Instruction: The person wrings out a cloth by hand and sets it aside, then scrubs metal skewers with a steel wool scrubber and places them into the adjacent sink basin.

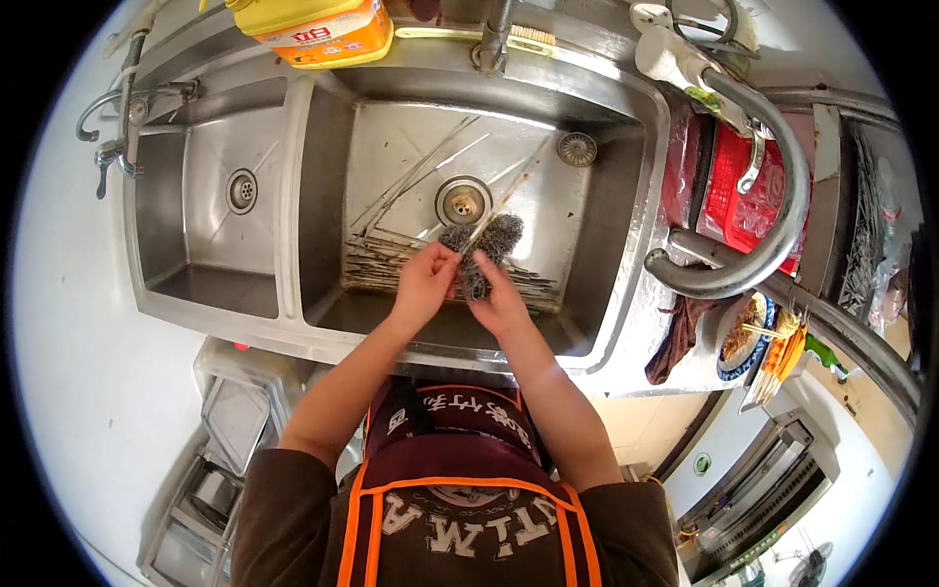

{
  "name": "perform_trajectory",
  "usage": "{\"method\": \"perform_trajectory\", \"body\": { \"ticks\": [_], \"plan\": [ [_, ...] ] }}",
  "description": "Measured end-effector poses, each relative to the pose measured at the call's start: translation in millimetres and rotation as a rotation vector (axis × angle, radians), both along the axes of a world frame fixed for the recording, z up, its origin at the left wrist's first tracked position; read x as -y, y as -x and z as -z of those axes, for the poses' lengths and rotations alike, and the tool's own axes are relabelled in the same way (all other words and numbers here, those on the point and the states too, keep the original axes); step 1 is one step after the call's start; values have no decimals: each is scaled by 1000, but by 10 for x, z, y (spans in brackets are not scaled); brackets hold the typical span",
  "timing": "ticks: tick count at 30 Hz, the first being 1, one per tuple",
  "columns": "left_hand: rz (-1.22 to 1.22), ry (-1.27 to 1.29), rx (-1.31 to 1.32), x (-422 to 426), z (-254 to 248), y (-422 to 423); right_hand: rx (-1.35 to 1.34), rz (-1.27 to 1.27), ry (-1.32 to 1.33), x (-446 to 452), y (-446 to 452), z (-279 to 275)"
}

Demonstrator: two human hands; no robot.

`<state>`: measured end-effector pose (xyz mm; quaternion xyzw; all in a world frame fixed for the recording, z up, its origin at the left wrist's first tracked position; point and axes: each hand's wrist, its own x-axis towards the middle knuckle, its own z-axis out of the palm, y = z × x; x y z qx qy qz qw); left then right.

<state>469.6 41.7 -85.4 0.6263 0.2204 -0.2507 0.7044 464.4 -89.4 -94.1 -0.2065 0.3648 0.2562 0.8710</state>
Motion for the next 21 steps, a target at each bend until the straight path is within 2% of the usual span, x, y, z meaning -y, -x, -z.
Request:
{"method": "perform_trajectory", "body": {
  "ticks": [2,4,8,10,11,13,16,17,19,21],
  "plan": [
    [53,-88,39,55,-8,66,-43,-43,42,2,-4,-46],
    [91,-102,53,65,-22,116,-88,-148,301,46,-54,-131],
    [84,39,-31,79,-74,182,22,-113,326,91,-21,-33],
    [72,103,-63,62,-164,244,29,34,443,176,-177,58],
    [102,72,-58,41,-224,312,-36,97,609,297,-291,197],
    [136,38,-53,-32,-314,432,-4,189,802,672,-628,418],
    [145,8,-92,-190,-357,552,127,247,947,1183,-1004,462],
    [103,-1,-132,-255,-333,558,123,245,941,1151,-962,472],
    [59,-14,-137,-284,-307,475,-78,239,867,1032,-884,380],
    [37,3,-128,-219,-324,365,37,212,434,709,-512,282]
  ]
}}
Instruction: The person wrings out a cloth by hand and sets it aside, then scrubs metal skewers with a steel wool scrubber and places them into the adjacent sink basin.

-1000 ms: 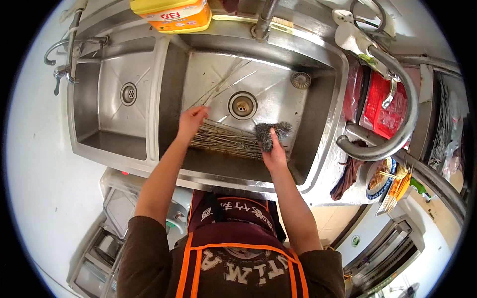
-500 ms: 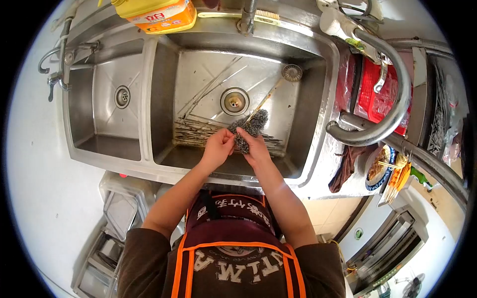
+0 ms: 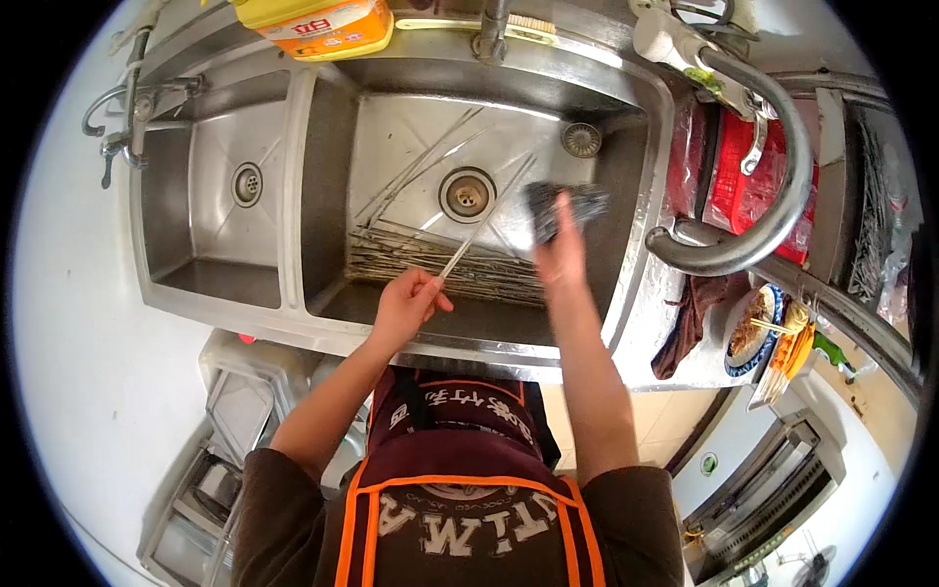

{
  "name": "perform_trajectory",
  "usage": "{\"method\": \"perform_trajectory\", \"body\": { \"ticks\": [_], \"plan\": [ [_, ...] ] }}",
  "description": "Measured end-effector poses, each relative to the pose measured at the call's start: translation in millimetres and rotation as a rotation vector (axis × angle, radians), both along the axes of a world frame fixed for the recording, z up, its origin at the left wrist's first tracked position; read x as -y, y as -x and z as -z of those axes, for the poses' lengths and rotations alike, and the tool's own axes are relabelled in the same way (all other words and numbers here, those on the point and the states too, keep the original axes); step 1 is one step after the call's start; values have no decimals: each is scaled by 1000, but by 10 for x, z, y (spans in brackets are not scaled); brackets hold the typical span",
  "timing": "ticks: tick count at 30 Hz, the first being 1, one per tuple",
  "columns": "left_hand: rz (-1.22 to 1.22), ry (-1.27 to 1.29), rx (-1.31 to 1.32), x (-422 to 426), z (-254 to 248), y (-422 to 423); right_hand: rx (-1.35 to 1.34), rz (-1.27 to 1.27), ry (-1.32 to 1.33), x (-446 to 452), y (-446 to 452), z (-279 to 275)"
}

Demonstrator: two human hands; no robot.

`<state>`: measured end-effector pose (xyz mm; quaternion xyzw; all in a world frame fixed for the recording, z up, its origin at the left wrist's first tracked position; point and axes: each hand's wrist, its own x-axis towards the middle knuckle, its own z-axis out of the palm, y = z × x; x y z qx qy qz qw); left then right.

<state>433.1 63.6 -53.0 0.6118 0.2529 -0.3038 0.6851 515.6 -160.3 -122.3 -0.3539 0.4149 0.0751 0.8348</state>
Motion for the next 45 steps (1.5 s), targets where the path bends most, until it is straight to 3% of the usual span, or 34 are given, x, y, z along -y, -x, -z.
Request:
{"method": "perform_trajectory", "body": {
  "ticks": [2,3,8,9,12,13,14,16,17,19,22,23,25,27,28,30,31,34,36,37,39,41,43,44,45],
  "plan": [
    [-12,25,4,81,43,-66,76,-6,-416,-418,372,-207],
    [-28,34,11,116,99,-66,-47,22,-525,-623,424,-574],
    [-31,-45,57,220,227,16,-77,-295,-224,-736,706,-297],
    [20,-112,88,233,108,8,-16,-377,91,-627,744,9],
    [86,-157,109,180,-41,98,-84,-34,142,-340,101,-133],
    [101,-136,95,124,-71,156,-77,23,247,-166,-47,159],
    [102,-136,91,57,-99,219,141,91,236,-63,-220,133],
    [135,-161,99,-67,-131,278,-68,313,183,229,-584,-95],
    [137,-167,103,-116,-140,245,120,243,333,446,-570,362],
    [156,-243,90,-175,-156,184,174,21,222,108,-364,134],
    [80,-162,75,-70,-32,38,-133,121,-248,-550,239,-176],
    [48,-125,37,-36,-11,14,-96,110,-410,-715,493,-103],
    [74,-116,77,-22,22,22,-120,5,-402,-908,613,-338],
    [88,-121,30,-42,73,11,-356,-158,-80,-908,445,-523],
    [84,-123,30,-85,94,29,-227,-128,-50,-719,427,-99],
    [254,-267,121,-253,138,87,-146,95,158,-342,10,103],
    [255,-272,119,-367,204,55,138,120,232,-61,-107,301],
    [233,-536,330,-702,641,-277,76,-40,460,443,-329,343],
    [241,-658,379,-847,1042,-609,13,-880,1329,563,-326,336],
    [252,-710,387,-883,1211,-739,11,-883,1334,552,-284,299],
    [246,-728,362,-939,1460,-932,-51,-1177,1679,507,-165,191],
    [238,-750,334,-951,1582,-1031,-17,-1233,1737,549,-56,327],
    [210,-1137,683,-911,1649,-1047,208,-1264,2232,482,88,447],
    [211,-1134,680,-900,1669,-1046,306,-1288,2142,411,177,519],
    [392,-1068,731,-895,1671,-1023,413,-1375,2050,339,301,647]
  ]
}}
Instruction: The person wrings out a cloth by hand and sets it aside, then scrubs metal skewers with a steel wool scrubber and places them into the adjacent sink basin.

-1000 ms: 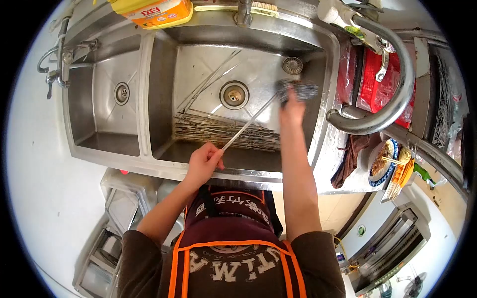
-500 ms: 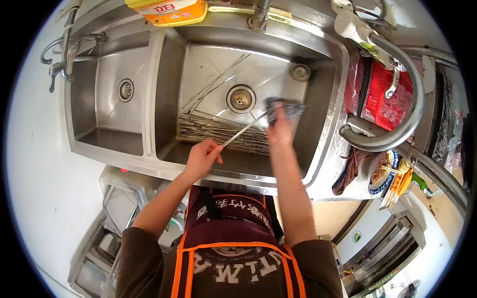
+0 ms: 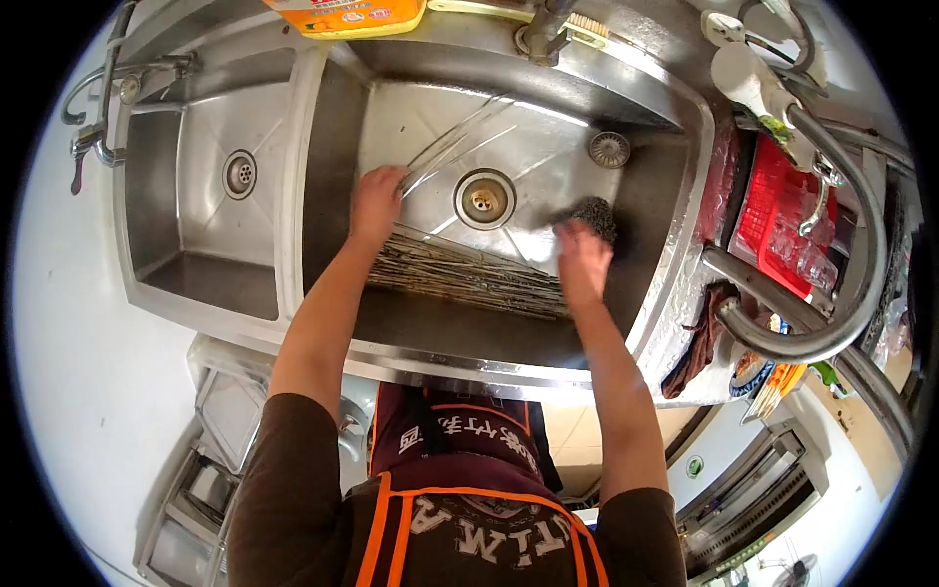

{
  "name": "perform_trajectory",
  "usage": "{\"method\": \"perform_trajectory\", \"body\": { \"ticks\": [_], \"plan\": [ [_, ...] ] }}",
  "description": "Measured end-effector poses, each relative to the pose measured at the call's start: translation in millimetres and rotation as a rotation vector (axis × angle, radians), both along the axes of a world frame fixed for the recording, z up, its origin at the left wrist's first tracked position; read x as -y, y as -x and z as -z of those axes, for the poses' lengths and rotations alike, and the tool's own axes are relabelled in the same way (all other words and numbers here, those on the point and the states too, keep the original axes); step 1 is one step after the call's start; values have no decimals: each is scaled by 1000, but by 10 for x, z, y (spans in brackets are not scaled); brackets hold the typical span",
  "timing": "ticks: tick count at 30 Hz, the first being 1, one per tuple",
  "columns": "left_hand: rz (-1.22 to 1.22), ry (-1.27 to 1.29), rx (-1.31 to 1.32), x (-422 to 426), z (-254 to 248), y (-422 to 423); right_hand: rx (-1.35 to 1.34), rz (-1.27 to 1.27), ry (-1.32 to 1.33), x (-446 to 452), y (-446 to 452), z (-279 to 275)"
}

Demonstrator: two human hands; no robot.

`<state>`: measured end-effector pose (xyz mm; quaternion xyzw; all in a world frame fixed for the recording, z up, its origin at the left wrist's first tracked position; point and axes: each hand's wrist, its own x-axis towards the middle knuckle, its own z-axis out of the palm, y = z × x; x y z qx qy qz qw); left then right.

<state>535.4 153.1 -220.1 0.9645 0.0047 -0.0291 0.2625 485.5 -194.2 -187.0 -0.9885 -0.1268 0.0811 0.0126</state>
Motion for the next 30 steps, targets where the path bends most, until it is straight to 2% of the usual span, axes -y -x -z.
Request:
{"method": "perform_trajectory", "body": {
  "ticks": [1,2,3,4,6,8,10,14,17,19,21,23,26,28,29,30],
  "plan": [
    [177,-3,-54,5,1,31,-539,65,59,-211,-38,-52],
    [177,-3,-57,22,33,74,-322,-63,-320,-96,380,521],
    [289,-77,-30,47,84,130,-404,-87,-390,-306,326,234],
    [400,-152,-3,56,122,159,-405,-88,-390,-421,328,241],
    [417,-225,22,18,140,128,-445,78,-283,-549,313,298],
    [440,-295,35,-30,135,162,-511,72,-327,-563,396,466],
    [318,-235,-49,-67,139,149,-434,-32,-260,-567,452,565],
    [292,-195,-114,-70,110,117,-421,-60,-268,-490,422,485],
    [184,-147,-149,-117,110,123,-487,-59,-287,-455,317,284],
    [153,-90,-169,-171,156,126,-642,66,-246,-418,313,193],
    [152,-90,-182,-179,206,102,-591,14,-279,-368,339,62],
    [144,-95,-198,-190,189,79,-543,-46,-315,-355,333,-184],
    [117,-12,-110,-218,8,18,-662,2,-196,-347,261,-836],
    [-198,289,-104,-181,-257,-36,-670,28,-206,-106,307,-1184],
    [-197,290,-99,-140,-298,14,-649,40,-253,32,336,-1308],
    [-316,418,-220,-91,-339,92,-642,39,-253,132,328,-1394]
  ]
}}
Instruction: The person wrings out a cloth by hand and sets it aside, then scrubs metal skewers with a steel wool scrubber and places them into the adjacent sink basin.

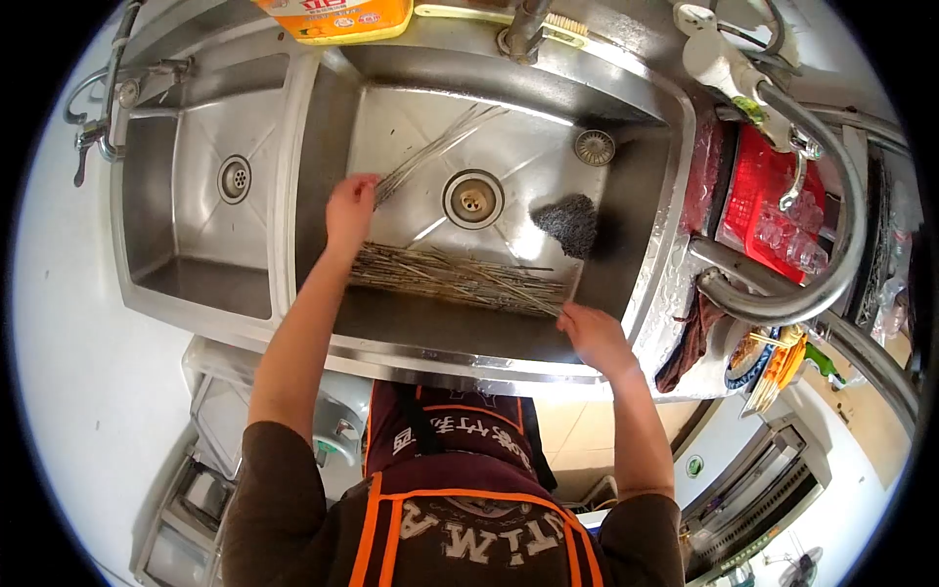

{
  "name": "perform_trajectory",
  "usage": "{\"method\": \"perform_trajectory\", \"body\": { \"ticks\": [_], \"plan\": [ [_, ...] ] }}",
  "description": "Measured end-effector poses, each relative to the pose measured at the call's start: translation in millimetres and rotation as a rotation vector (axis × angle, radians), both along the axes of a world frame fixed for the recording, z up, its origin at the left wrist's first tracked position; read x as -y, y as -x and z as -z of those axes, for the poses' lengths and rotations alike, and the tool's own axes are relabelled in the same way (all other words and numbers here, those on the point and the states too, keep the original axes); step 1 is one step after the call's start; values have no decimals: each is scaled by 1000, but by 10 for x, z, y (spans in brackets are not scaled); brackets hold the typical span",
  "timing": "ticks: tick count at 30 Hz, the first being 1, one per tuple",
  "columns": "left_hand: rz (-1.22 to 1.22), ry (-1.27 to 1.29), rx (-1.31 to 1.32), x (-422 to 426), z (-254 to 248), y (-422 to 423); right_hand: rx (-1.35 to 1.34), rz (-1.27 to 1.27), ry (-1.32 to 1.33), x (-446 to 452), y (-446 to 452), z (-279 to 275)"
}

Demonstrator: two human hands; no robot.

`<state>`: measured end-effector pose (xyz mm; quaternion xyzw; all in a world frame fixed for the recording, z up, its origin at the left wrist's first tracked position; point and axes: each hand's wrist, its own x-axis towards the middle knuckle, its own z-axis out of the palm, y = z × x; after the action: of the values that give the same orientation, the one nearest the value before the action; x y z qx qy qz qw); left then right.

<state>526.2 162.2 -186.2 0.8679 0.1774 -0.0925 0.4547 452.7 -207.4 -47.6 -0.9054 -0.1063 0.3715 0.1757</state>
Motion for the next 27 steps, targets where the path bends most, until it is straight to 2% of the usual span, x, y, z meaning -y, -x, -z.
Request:
{"method": "perform_trajectory", "body": {
  "ticks": [1,2,3,4,6,8,10,11,12,14,16,18,20,21,22,24,27],
  "plan": [
    [-107,135,-123,71,-91,85,-132,107,-55,84,-12,-71],
    [-108,280,-222,221,-181,222,-264,213,-110,143,-5,-128],
    [-109,423,-320,442,-324,378,-158,309,-223,191,90,-57],
    [-109,625,-417,664,-461,522,-151,308,-225,195,144,25],
    [-124,891,-674,1166,-635,734,-417,681,-283,125,237,117],
    [-293,1129,-840,1656,-713,827,-454,736,-286,-58,258,64],
    [-474,1407,-862,1989,-779,795,-689,960,-440,-193,342,87],
    [-472,1408,-866,2096,-741,803,-688,963,-438,-201,488,217],
    [-531,1381,-788,2200,-648,832,-555,906,-468,-178,697,438],
    [-585,1359,-711,2276,-620,814,-420,847,-489,-229,782,442],
    [-499,1358,-686,2203,-705,711,-622,1320,-656,-401,643,48],
    [-450,1333,-629,2168,-692,627,-670,1334,-726,-458,677,-84],
    [-435,1512,-655,2143,-540,562,-812,1630,-916,-571,728,-159],
    [-434,1546,-690,2149,-456,515,-830,1759,-1191,-604,873,-87],
    [-431,1546,-691,2165,-431,452,-828,1759,-1192,-687,846,-100],
    [-453,1499,-817,2203,-406,350,-560,2065,-1290,-854,755,-122],
    [-548,1493,-780,2269,-430,259,-369,2153,-1345,-935,597,36]
  ]
}}
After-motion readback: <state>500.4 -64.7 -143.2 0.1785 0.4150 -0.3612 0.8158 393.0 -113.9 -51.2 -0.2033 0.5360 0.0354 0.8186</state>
